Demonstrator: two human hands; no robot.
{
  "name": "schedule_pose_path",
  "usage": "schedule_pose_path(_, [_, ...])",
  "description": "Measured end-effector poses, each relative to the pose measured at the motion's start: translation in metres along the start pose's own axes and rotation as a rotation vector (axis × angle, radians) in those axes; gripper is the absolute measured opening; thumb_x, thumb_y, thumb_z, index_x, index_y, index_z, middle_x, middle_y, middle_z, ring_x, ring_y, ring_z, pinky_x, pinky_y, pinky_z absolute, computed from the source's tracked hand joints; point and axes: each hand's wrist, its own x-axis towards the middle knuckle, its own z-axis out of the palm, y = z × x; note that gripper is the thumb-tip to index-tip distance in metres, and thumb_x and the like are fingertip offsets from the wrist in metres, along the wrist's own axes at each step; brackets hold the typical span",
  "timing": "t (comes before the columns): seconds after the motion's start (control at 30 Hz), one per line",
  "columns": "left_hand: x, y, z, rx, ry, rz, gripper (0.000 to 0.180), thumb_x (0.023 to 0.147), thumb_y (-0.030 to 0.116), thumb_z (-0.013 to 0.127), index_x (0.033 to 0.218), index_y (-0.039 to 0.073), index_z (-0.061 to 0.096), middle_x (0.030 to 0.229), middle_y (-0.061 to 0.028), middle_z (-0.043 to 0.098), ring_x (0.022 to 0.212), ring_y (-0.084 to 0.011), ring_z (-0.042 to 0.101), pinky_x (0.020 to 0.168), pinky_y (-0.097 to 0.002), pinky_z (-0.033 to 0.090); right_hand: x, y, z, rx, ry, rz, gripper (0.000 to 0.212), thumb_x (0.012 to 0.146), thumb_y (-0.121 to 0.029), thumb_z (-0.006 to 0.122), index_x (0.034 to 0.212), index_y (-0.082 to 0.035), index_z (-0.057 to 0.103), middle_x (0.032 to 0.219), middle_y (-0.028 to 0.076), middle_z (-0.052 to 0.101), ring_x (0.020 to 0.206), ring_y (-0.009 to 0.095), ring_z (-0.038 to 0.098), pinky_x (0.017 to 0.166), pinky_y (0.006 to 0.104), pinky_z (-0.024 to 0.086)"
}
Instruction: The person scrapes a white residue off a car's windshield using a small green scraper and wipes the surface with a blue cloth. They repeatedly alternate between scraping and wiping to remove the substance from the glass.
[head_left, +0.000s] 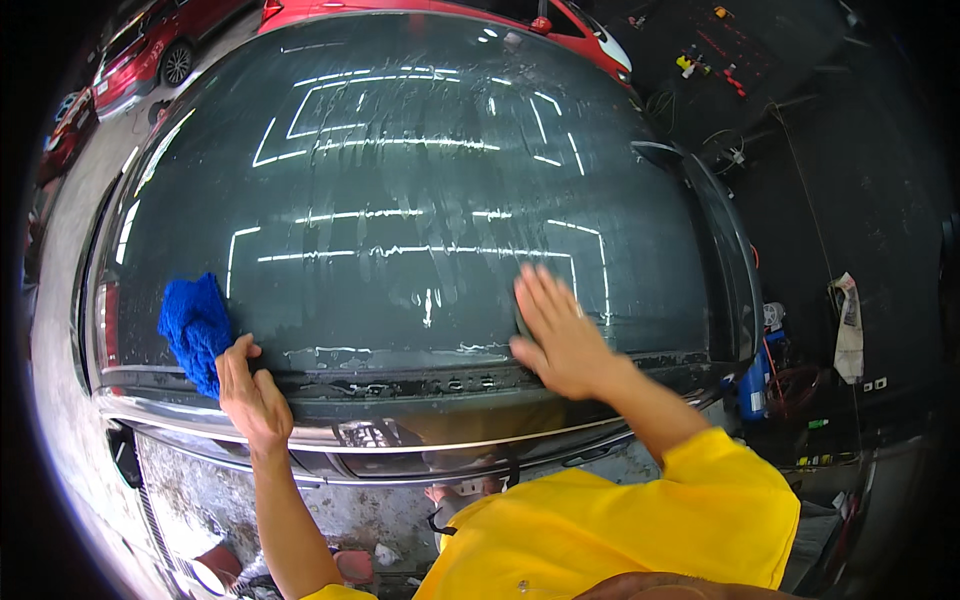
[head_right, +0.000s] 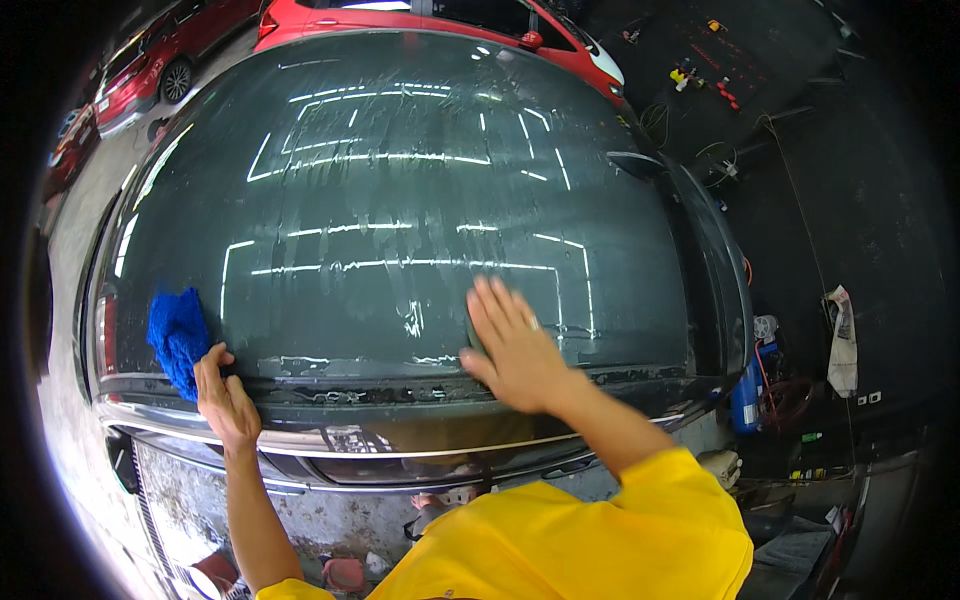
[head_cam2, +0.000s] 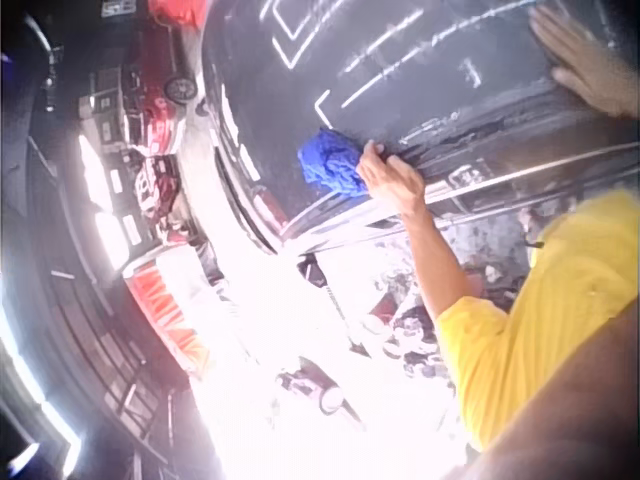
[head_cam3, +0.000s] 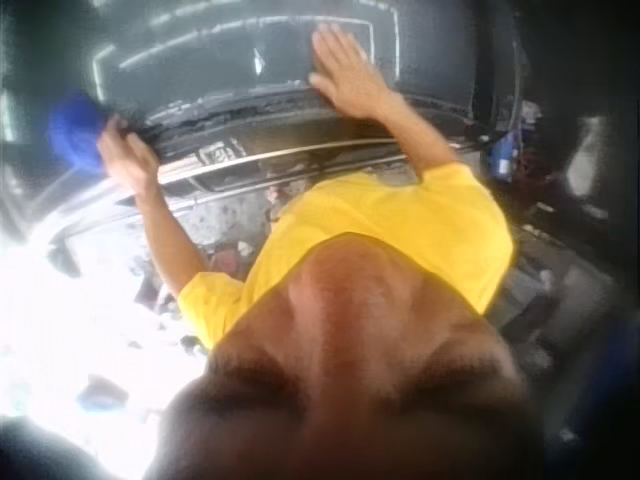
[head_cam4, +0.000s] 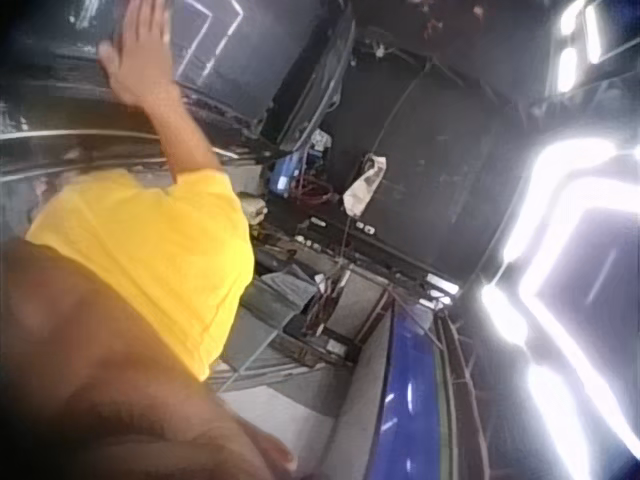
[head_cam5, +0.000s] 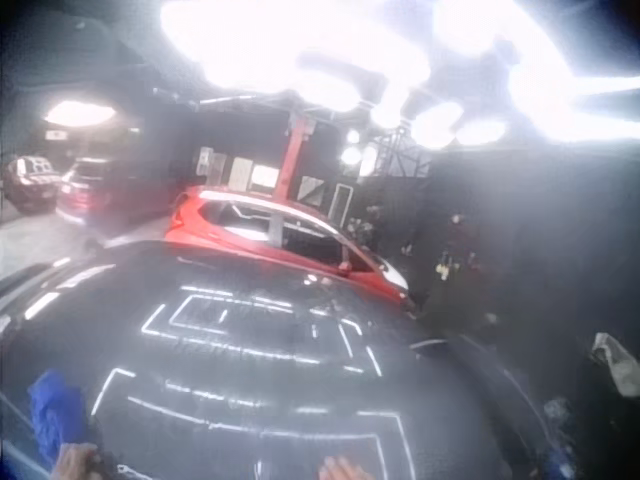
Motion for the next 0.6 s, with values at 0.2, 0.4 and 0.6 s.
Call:
schedule_pose_path(0.2, [-0.012,-0.002,-0.008,0.042,-0.010,-0.059,0.042,0.077,-0.004,0.044,0.115,-0.007,0.062,0.094,-0.0198,0.062,0.089,-0.0349,0.058,0.084,-0.0449,0.047,0.072,0.053,-0.001,0.006,0.033,-0.018,0.079,0.107,-0.053,0.031,0.158,0.006,0.020,0.167,0.026,0.015,0.157,0.038,0.013,0.127,0.0479,0.013])
schedule_pose_path(0.4, [0.002,-0.004,0.010,-0.021,-0.058,0.032,0.043,0.078,0.001,0.043,0.116,-0.008,0.060,0.097,-0.0226,0.061,0.088,-0.0363,0.056,0.085,-0.0443,0.046,0.264,0.208,-0.029,0.099,0.147,0.490,0.082,0.106,-0.059,0.022,0.160,0.002,0.019,0.169,0.021,0.016,0.157,0.036,0.013,0.128,0.0450,0.011])
schedule_pose_path(0.6, [-0.007,0.001,-0.004,0.013,-0.043,-0.004,0.043,0.079,-0.001,0.043,0.118,-0.009,0.060,0.096,-0.0214,0.061,0.088,-0.0354,0.057,0.083,-0.0432,0.046,0.112,0.108,0.001,0.061,0.158,0.198,0.080,0.108,-0.055,0.027,0.159,0.006,0.020,0.167,0.025,0.016,0.157,0.038,0.013,0.127,0.0467,0.012])
